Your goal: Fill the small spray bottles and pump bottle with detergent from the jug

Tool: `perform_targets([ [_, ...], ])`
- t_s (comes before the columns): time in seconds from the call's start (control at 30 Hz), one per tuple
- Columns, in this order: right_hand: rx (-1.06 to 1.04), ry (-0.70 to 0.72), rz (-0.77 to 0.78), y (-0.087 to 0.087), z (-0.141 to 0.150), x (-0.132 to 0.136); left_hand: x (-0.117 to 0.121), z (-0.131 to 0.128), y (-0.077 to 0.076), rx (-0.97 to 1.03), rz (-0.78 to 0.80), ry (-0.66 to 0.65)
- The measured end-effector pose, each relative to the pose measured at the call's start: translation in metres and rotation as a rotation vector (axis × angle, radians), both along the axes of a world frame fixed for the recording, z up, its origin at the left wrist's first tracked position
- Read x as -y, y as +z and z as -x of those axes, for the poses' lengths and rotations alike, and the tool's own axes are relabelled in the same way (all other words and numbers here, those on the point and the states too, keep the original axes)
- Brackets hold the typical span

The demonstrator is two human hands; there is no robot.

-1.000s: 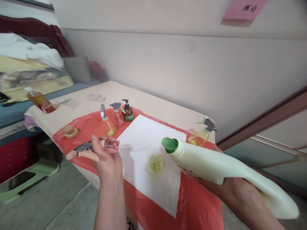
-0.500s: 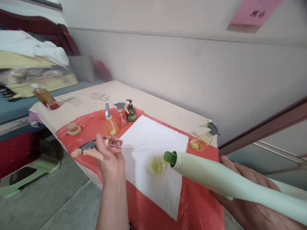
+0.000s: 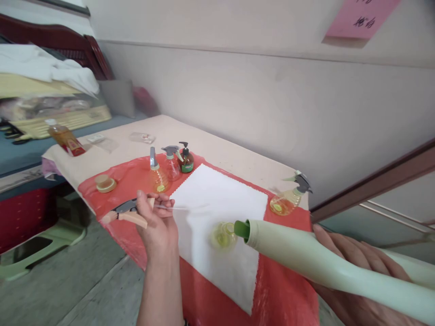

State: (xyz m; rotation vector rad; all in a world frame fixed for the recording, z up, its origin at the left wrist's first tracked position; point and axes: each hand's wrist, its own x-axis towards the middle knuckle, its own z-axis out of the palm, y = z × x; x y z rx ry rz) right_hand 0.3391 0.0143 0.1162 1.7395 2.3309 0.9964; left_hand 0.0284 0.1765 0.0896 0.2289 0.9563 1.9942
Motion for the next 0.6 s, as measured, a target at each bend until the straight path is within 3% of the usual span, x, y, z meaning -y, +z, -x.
perform_targets([
  [0.4, 0.018, -0.056, 0.042, 0.0000, -0.0048, -0.0030, -0.0011, 0.0005, -0.0001, -0.010, 0.003, 0.001],
  [0.6, -0.057, -0.013, -0.016, 0.0045, -0.0012, -0.0059, -0.0007, 0.0009, -0.0006, 0.014, 0.006, -0.008],
])
